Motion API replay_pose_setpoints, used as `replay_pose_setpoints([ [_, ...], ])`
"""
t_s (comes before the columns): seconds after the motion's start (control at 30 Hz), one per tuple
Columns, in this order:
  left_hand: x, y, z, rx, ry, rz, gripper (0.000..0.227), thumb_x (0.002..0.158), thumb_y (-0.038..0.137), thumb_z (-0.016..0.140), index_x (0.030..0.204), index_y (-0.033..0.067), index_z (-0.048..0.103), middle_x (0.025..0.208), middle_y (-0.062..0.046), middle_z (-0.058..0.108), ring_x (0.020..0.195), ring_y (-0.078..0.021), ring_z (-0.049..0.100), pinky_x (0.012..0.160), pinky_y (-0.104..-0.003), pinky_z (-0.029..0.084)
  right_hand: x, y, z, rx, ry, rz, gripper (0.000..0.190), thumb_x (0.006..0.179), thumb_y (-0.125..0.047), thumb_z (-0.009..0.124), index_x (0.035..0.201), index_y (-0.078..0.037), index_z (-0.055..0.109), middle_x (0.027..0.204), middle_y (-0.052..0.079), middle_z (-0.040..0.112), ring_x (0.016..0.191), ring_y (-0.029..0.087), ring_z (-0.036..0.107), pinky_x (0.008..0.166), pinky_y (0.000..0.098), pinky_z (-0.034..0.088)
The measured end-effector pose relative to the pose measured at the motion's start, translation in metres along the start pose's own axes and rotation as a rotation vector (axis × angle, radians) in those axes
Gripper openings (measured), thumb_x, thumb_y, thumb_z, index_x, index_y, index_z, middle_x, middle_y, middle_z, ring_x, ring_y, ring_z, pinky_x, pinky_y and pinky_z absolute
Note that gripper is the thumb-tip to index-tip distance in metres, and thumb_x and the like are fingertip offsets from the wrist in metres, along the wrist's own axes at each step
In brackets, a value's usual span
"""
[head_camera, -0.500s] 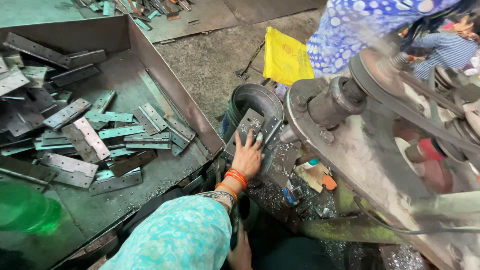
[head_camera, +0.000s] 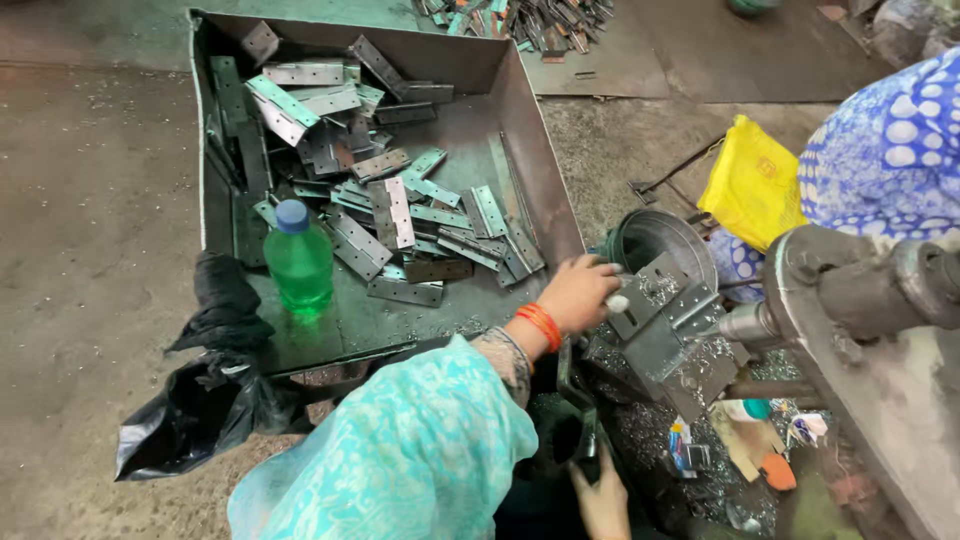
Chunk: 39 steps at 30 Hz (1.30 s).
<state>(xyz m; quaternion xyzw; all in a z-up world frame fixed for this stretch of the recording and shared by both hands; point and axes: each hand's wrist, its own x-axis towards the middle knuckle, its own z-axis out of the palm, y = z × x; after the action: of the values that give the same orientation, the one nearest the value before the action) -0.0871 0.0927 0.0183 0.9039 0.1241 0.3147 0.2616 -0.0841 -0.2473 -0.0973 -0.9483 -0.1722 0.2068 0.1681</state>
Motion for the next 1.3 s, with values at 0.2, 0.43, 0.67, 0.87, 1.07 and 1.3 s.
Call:
replay_pose_setpoints([
  [0.2, -0.121, -0.133, -0.037, 0.372, -0.121, -0.395, 0.031, 0.083, 0.032, 0.074, 0.109, 0.0158, 0.073, 0.116, -0.006, 0.065, 0.116, -0.029, 0.056, 0.093, -0.054, 0.046, 0.014, -0.013, -0.021, -0.005, -0.013, -0.143, 0.085, 0.078, -0.036, 0.076, 0.154, -0.017, 0.043, 0.135, 0.019, 0.067, 0.13, 0.035, 0.062, 0.11, 0.0409, 0.046],
  [0.43, -0.22, -0.204, -0.041, 0.615, -0.006, -0.428, 0.041, 0.084, 0.025, 0.067, 0.123, 0.0161, 0.062, 0.126, -0.008, 0.057, 0.116, -0.0272, 0.058, 0.102, -0.065, 0.039, 0.016, -0.007, -0.014, -0.051, -0.009, -0.112, 0.086, 0.08, -0.038, 0.076, 0.155, -0.015, 0.042, 0.131, 0.022, 0.069, 0.128, 0.036, 0.064, 0.109, 0.0409, 0.047],
  [0.67, -0.235, -0.182, -0.056, 0.605, -0.252, -0.366, 0.034, 0.089, 0.02, 0.063, 0.123, 0.0147, 0.061, 0.115, -0.008, 0.058, 0.105, -0.0271, 0.063, 0.105, -0.054, 0.042, 0.004, -0.024, -0.022, -0.035, -0.022, -0.072, 0.084, 0.08, -0.037, 0.075, 0.155, -0.017, 0.043, 0.132, 0.02, 0.069, 0.128, 0.036, 0.064, 0.109, 0.0406, 0.047],
  [0.87, -0.261, -0.161, -0.077, 0.4, -0.145, -0.396, 0.04, 0.087, 0.028, 0.071, 0.122, 0.0112, 0.061, 0.111, -0.01, 0.06, 0.102, -0.0306, 0.063, 0.09, -0.048, 0.047, 0.0, -0.022, -0.024, -0.019, 0.011, -0.145, 0.082, 0.081, -0.037, 0.075, 0.154, -0.014, 0.044, 0.132, 0.023, 0.067, 0.127, 0.038, 0.062, 0.107, 0.0418, 0.048],
  [1.07, -0.262, -0.174, -0.07, 0.418, -0.135, -0.649, 0.055, 0.074, 0.033, 0.083, 0.121, 0.0152, 0.062, 0.118, -0.01, 0.058, 0.111, -0.0334, 0.061, 0.089, -0.051, 0.05, -0.003, -0.033, -0.024, -0.018, 0.006, -0.117, 0.083, 0.081, -0.037, 0.075, 0.154, -0.013, 0.044, 0.135, 0.025, 0.065, 0.129, 0.039, 0.061, 0.109, 0.042, 0.047],
  [1.3, -0.239, -0.216, -0.077, 0.119, -0.334, -0.99, 0.1, 0.057, 0.039, 0.097, 0.143, 0.0195, 0.049, 0.137, -0.019, 0.052, 0.122, -0.041, 0.058, 0.101, -0.048, 0.052, -0.014, -0.044, -0.031, -0.012, -0.003, -0.105, 0.084, 0.081, -0.037, 0.074, 0.155, -0.013, 0.041, 0.136, 0.024, 0.064, 0.129, 0.04, 0.06, 0.109, 0.0423, 0.047],
])
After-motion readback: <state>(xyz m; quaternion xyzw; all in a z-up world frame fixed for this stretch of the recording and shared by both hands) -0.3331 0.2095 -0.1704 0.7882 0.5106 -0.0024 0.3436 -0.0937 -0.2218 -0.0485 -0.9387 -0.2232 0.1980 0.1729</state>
